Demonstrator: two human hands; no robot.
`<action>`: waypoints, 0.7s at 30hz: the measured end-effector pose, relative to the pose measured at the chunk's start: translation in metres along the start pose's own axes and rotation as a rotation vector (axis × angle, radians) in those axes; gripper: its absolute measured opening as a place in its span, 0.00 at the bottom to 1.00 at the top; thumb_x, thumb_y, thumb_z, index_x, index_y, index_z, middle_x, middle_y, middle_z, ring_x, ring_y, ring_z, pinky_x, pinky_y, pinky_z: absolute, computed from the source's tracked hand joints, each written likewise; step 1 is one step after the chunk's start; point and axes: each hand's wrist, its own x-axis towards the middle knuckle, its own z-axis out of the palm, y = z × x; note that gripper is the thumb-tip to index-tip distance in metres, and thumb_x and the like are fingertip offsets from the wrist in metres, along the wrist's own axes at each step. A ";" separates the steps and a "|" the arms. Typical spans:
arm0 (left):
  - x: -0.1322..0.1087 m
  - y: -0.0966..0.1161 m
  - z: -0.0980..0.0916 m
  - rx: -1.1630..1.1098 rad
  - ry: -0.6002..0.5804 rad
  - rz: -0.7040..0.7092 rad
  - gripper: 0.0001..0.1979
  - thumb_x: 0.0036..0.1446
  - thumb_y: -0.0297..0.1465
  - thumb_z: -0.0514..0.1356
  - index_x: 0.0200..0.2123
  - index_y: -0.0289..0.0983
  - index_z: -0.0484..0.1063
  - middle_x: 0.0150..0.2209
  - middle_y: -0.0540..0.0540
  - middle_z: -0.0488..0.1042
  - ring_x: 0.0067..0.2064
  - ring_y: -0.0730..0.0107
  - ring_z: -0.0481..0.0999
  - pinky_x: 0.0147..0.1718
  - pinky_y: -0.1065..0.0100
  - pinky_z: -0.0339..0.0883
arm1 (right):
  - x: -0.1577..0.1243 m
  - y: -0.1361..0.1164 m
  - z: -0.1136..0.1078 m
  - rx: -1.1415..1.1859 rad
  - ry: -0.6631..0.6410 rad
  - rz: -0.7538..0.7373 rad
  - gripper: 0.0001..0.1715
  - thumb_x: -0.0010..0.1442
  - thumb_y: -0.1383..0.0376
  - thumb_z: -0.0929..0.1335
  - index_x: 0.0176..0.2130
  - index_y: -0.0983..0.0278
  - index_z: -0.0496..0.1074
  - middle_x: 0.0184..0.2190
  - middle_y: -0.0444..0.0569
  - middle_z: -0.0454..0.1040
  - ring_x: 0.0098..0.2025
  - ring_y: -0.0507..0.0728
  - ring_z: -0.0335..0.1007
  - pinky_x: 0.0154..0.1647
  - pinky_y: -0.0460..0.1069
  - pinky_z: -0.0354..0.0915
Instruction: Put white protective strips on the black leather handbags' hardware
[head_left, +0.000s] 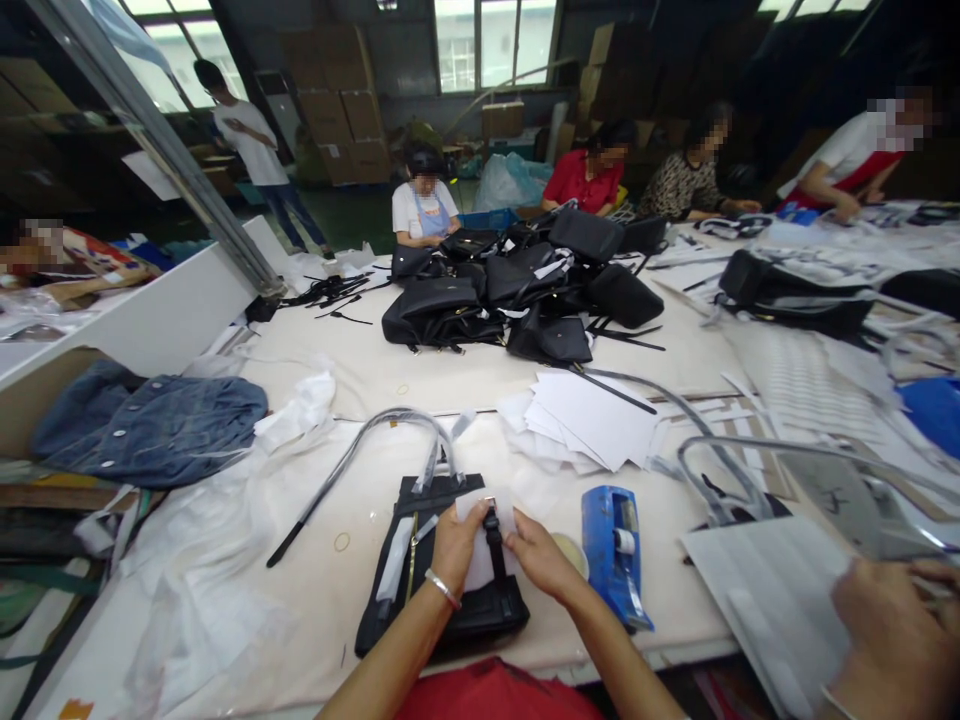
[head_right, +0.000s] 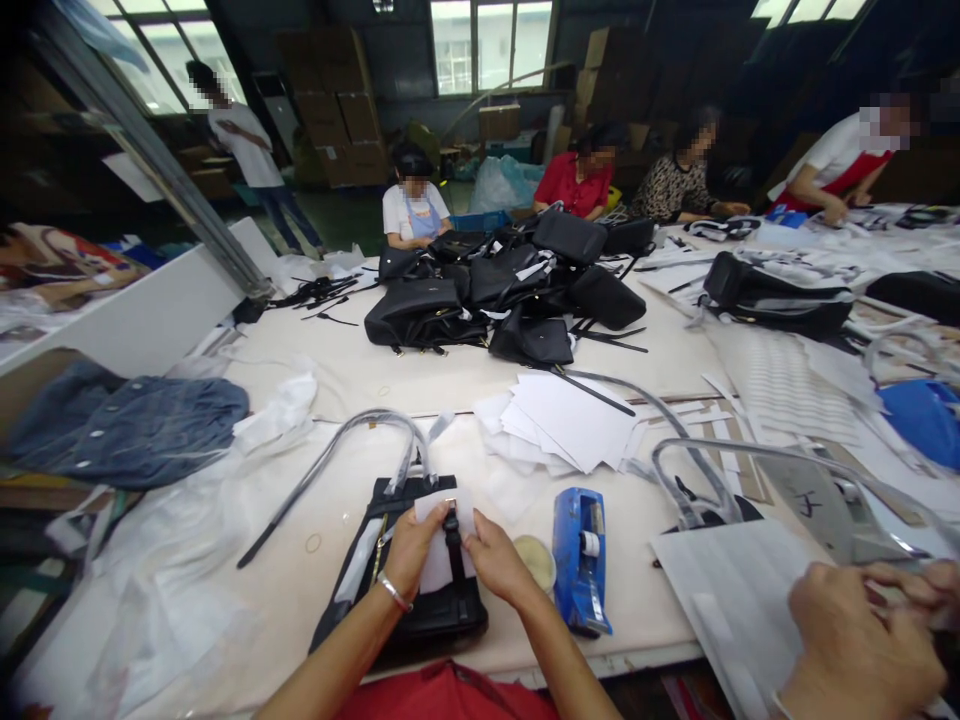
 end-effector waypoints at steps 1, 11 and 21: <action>0.000 -0.001 0.001 -0.001 0.006 0.002 0.20 0.49 0.42 0.63 0.39 0.32 0.76 0.36 0.40 0.79 0.33 0.64 0.76 0.37 0.65 0.68 | -0.001 0.000 0.000 -0.020 0.002 0.003 0.24 0.55 0.68 0.61 0.53 0.61 0.66 0.50 0.50 0.71 0.49 0.59 0.66 0.56 0.57 0.59; -0.002 -0.003 0.003 0.002 -0.002 0.010 0.20 0.50 0.43 0.62 0.39 0.32 0.76 0.37 0.40 0.79 0.34 0.63 0.76 0.36 0.65 0.68 | -0.010 0.001 0.002 -0.162 0.042 -0.019 0.22 0.59 0.64 0.60 0.53 0.61 0.65 0.48 0.52 0.72 0.51 0.59 0.66 0.55 0.57 0.60; 0.000 0.005 0.004 0.014 -0.109 -0.021 0.21 0.50 0.44 0.62 0.39 0.31 0.76 0.34 0.40 0.79 0.34 0.63 0.75 0.36 0.65 0.67 | -0.019 0.004 0.002 -0.217 0.110 0.028 0.21 0.61 0.60 0.59 0.51 0.64 0.65 0.46 0.54 0.73 0.52 0.60 0.66 0.55 0.56 0.60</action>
